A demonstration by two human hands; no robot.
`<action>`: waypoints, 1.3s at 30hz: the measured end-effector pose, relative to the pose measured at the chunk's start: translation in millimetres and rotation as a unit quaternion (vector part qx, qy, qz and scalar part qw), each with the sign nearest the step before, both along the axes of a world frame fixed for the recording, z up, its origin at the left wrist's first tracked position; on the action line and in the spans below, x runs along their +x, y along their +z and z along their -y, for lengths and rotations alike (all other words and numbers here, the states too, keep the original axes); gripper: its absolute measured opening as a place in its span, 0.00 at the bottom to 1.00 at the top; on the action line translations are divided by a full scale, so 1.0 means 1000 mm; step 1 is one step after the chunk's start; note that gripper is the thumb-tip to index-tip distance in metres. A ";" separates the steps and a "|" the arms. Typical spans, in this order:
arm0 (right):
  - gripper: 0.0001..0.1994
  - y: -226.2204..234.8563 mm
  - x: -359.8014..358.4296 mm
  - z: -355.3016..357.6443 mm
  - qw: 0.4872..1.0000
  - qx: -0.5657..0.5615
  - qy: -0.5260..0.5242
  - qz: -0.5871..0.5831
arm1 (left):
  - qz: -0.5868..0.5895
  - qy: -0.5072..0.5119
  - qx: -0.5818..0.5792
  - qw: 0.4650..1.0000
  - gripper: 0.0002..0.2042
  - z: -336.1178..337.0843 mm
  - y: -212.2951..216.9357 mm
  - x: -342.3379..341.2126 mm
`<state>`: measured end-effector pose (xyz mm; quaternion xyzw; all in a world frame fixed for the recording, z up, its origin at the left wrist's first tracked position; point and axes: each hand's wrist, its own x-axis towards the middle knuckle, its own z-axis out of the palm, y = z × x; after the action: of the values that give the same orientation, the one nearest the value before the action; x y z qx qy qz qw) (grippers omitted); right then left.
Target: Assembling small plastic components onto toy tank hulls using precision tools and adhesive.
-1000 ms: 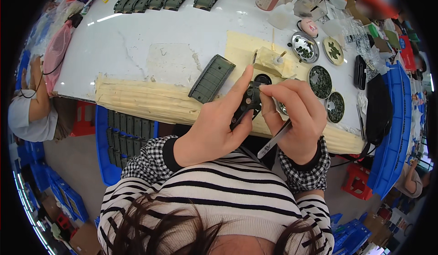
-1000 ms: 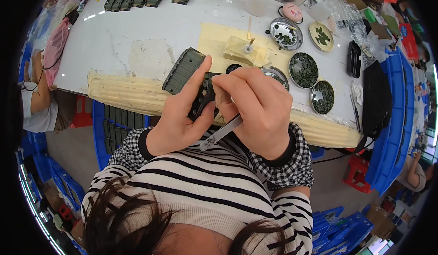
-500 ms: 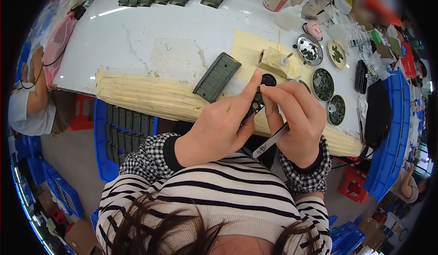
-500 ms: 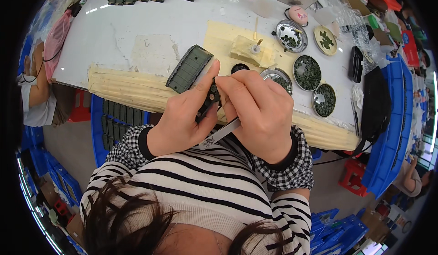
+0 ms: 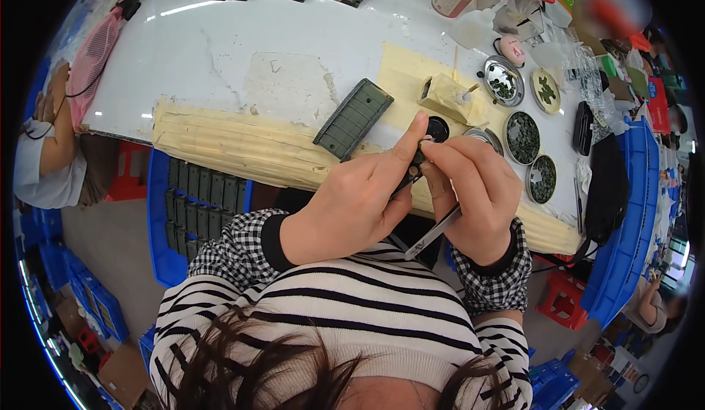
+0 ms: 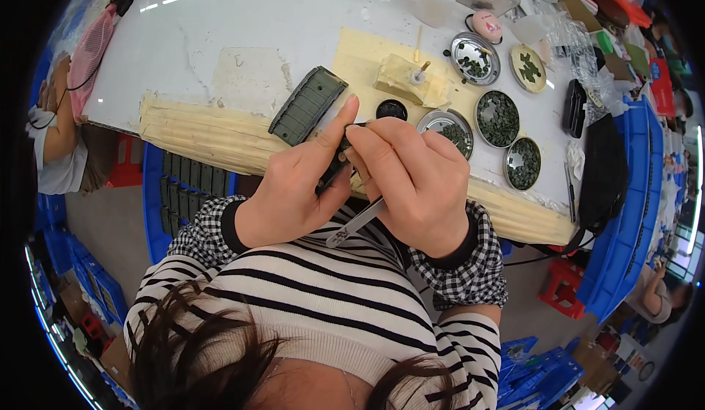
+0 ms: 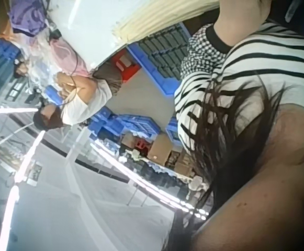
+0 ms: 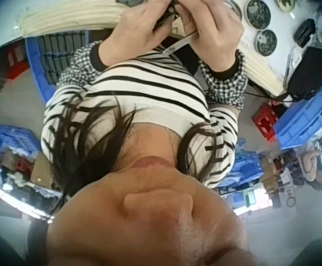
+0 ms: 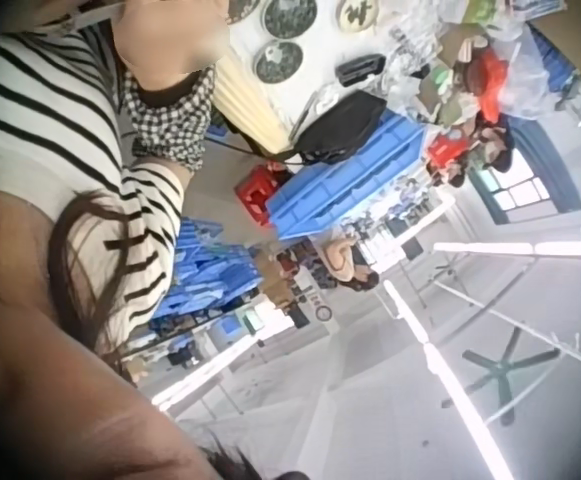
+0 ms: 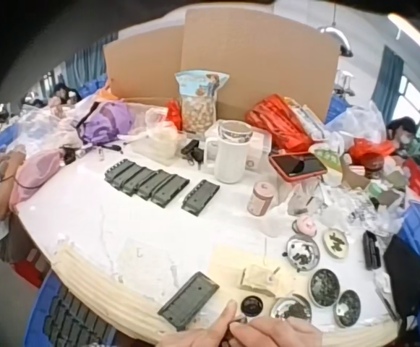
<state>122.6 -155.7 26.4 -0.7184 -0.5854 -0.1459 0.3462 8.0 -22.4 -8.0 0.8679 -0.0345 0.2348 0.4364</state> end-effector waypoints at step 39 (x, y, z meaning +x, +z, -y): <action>0.17 0.011 0.010 0.012 0.997 0.021 0.001 -0.077 | -0.063 -0.070 -0.363 0.927 0.28 -0.004 0.003 -0.007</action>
<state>132.2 -167.5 37.3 -0.7193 -0.5548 -0.1014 0.4056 1.2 -18.3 -5.4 0.6584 0.0198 0.1444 0.7384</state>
